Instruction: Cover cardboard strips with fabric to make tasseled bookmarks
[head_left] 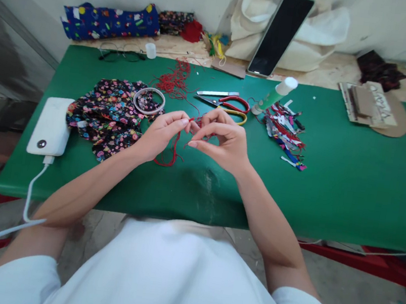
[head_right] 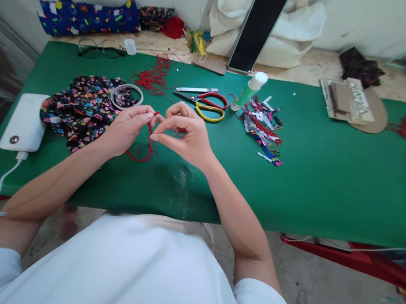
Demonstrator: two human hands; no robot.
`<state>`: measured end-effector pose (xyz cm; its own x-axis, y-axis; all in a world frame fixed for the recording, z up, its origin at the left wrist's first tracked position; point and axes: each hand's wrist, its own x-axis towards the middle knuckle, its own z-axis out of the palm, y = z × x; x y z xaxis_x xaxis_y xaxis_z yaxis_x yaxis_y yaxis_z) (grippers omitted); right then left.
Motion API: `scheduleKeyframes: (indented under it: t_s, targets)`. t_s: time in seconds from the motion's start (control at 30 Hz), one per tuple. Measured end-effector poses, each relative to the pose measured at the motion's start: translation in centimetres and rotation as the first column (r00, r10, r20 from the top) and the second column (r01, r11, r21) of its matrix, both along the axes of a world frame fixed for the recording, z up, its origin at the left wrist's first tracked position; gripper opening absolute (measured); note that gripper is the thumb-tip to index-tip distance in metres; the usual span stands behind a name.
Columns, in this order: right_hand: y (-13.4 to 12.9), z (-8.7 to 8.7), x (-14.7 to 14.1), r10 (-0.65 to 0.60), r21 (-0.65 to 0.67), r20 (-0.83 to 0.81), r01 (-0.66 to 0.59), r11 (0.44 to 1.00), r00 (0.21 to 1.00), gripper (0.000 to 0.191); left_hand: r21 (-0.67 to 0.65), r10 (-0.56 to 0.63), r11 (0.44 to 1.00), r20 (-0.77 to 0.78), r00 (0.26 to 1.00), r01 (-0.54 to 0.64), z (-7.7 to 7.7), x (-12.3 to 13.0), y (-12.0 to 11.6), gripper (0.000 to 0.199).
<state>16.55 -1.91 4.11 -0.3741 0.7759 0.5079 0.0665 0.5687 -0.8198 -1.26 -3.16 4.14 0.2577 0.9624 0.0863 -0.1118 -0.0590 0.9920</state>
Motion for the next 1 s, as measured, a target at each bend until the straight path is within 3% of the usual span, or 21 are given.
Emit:
scheduleKeyframes:
  t_s: [0.1, 0.33, 0.43, 0.67, 1.0]
  targets:
    - [-0.03, -0.16, -0.08, 0.009, 0.091, 0.041, -0.013, 0.996, 0.999, 0.028, 0.006, 0.002, 1.0, 0.028, 1.0, -0.002, -0.11, 0.1, -0.11, 0.028]
    - [0.02, -0.76, -0.34, -0.101, 0.256, 0.015, 0.094, 0.962, 0.995, 0.024, -0.138, -0.131, 0.981, 0.056, 0.99, 0.138, 0.16, 0.22, -0.4, 0.029]
    - [-0.02, -0.86, -0.39, -0.12, 0.259, -0.004, 0.117, 0.959, 0.993, 0.023, -0.148, -0.149, 0.977, 0.05, 0.988, 0.155, 0.41, 0.12, -0.44, 0.027]
    - [-0.13, -0.73, -0.28, -0.186, 0.256, -0.025, 0.186, 0.949, 0.982, 0.021, -0.035, -0.174, 0.984, -0.033, 0.984, 0.173, 0.43, -0.23, -0.46, 0.023]
    - [-0.19, -0.69, -0.36, -0.226, 0.271, -0.041, 0.228, 0.935, 0.973, 0.023, -0.069, -0.19, 0.979, 0.031, 0.981, 0.192, 0.49, -0.12, -0.51, 0.022]
